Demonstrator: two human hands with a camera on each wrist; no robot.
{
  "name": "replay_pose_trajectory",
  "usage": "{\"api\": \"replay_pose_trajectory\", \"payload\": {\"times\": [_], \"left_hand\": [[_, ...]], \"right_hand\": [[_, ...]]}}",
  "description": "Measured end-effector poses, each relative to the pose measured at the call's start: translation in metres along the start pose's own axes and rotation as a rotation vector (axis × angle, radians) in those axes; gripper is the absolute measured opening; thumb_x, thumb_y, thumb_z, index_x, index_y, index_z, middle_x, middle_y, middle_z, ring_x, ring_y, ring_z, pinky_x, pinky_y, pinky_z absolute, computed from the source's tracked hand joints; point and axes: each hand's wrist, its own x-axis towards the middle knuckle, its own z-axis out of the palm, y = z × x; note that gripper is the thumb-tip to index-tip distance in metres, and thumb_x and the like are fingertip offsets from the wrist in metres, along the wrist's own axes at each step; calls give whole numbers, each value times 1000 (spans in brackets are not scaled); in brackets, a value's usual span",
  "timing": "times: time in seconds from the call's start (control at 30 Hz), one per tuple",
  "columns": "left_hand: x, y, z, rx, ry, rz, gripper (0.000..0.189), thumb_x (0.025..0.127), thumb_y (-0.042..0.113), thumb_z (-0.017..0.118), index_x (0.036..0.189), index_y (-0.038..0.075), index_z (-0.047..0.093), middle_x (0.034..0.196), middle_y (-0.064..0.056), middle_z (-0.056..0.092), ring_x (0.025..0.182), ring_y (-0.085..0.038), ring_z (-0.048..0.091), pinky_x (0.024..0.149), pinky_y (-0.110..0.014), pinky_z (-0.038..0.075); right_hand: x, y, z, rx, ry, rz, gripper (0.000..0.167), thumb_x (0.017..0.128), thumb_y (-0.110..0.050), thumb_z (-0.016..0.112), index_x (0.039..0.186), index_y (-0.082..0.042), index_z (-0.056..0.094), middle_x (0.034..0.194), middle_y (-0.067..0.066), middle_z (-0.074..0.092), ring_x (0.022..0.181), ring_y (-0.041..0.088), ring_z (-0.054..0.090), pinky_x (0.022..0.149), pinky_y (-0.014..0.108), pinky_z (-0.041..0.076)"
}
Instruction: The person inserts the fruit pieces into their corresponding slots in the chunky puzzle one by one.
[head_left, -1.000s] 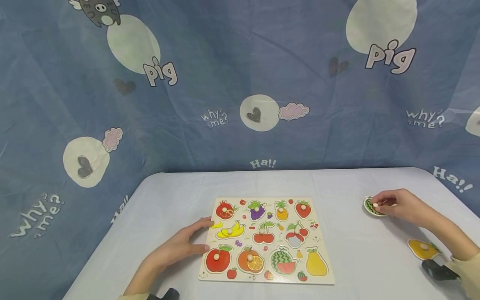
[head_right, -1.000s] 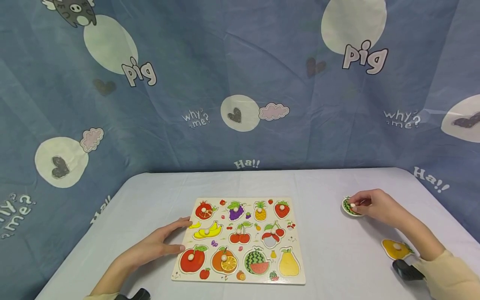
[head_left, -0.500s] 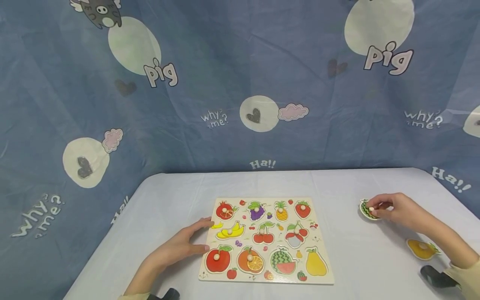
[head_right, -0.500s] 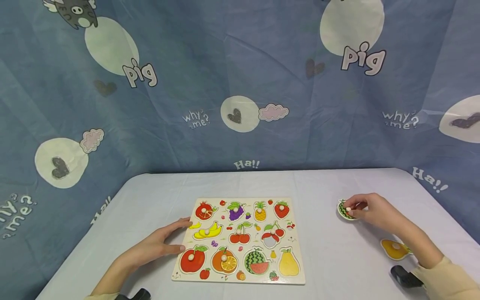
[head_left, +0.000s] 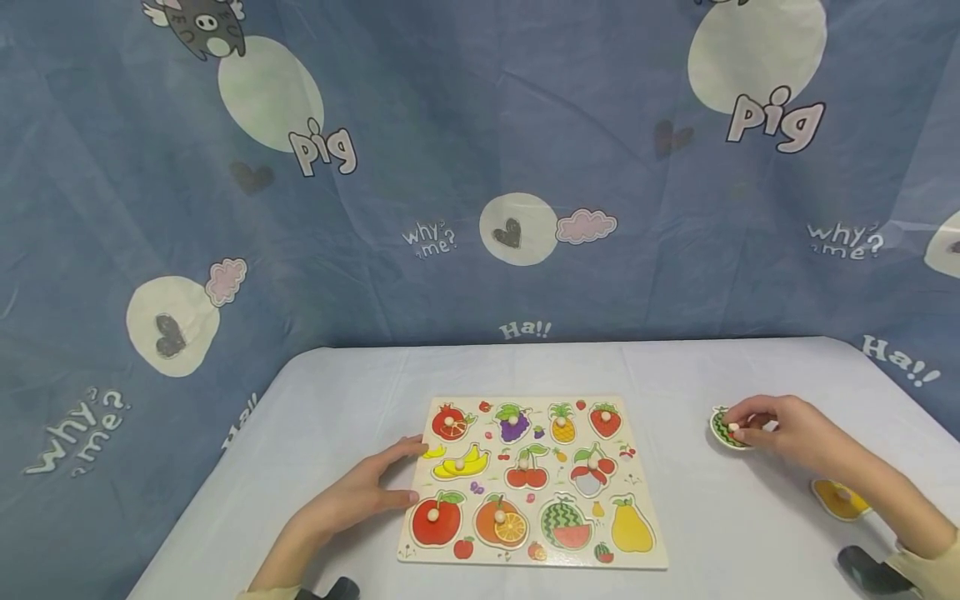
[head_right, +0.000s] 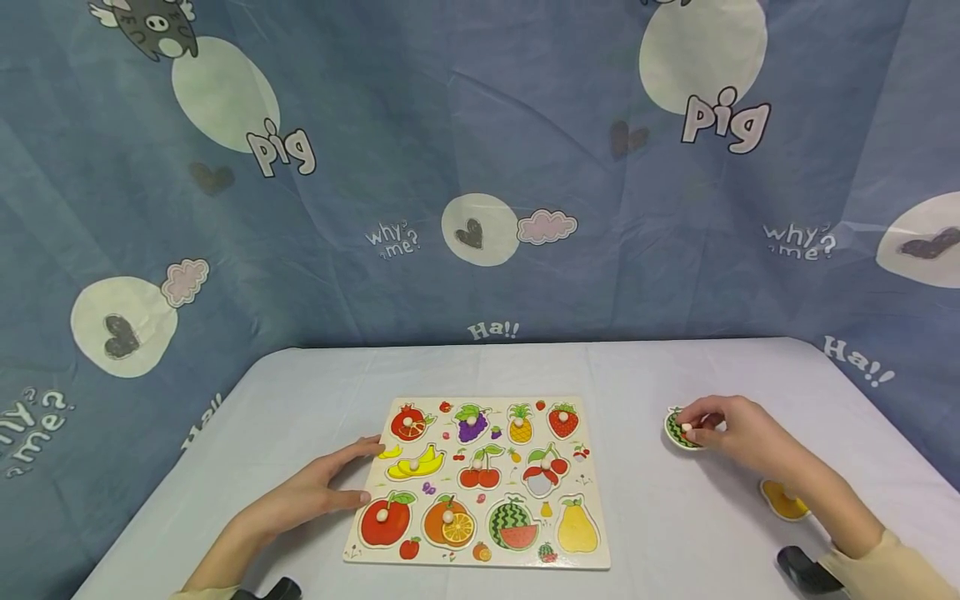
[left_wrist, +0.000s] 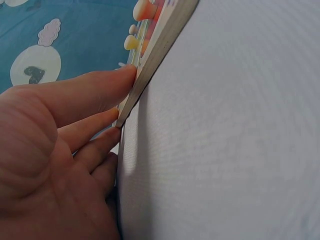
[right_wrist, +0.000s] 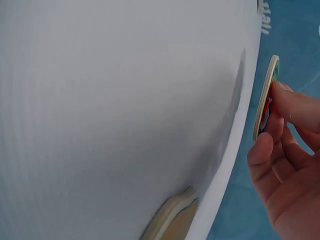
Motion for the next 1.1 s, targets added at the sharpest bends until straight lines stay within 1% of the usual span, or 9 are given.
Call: {"api": "replay_pose_trajectory", "payload": {"times": [0.17, 0.33, 0.47, 0.67, 0.93, 1.1], "left_hand": [[0, 1, 0, -1, 8, -12, 65, 78, 18, 79, 139, 20, 55, 156, -8, 36, 146, -37, 20, 110, -67, 18], [0, -1, 0, -9, -4, 0, 65, 79, 17, 79, 139, 20, 55, 156, -8, 36, 146, -38, 19, 110, -67, 17], [0, -1, 0, -11, -13, 7, 64, 79, 17, 78, 139, 20, 55, 156, -9, 35, 146, -38, 19, 110, -67, 17], [0, 0, 0, -3, -4, 1, 64, 79, 16, 79, 138, 20, 55, 155, -9, 36, 145, -38, 21, 110, -67, 19], [0, -1, 0, -9, -1, 12, 65, 78, 16, 79, 139, 19, 55, 156, -10, 36, 146, -39, 19, 111, -66, 16], [0, -1, 0, -14, 0, 4, 65, 79, 16, 79, 139, 19, 55, 155, -9, 37, 145, -37, 21, 111, -66, 19]], "right_hand": [[-1, -8, 3, -26, 20, -35, 15, 83, -4, 76, 97, -10, 72, 92, -2, 68, 75, 1, 55, 59, 25, 48], [-2, -16, 5, -16, 16, -20, 17, 83, -7, 77, 98, -13, 73, 91, -6, 67, 75, 2, 55, 60, 25, 49], [-3, -20, 6, -4, 14, -19, 17, 82, -8, 78, 98, -14, 73, 89, -7, 66, 75, 3, 54, 60, 25, 48], [-3, -26, 8, 7, 20, -28, 16, 83, -10, 78, 98, -15, 73, 87, -7, 66, 75, 3, 54, 59, 25, 48], [-5, -36, 13, 38, 22, -57, 15, 84, -9, 76, 98, -15, 72, 87, -9, 64, 75, 4, 54, 61, 25, 50], [-6, -44, 16, 56, 11, -43, 17, 84, -9, 77, 99, -15, 72, 88, -8, 64, 76, 4, 54, 61, 25, 50]]}}
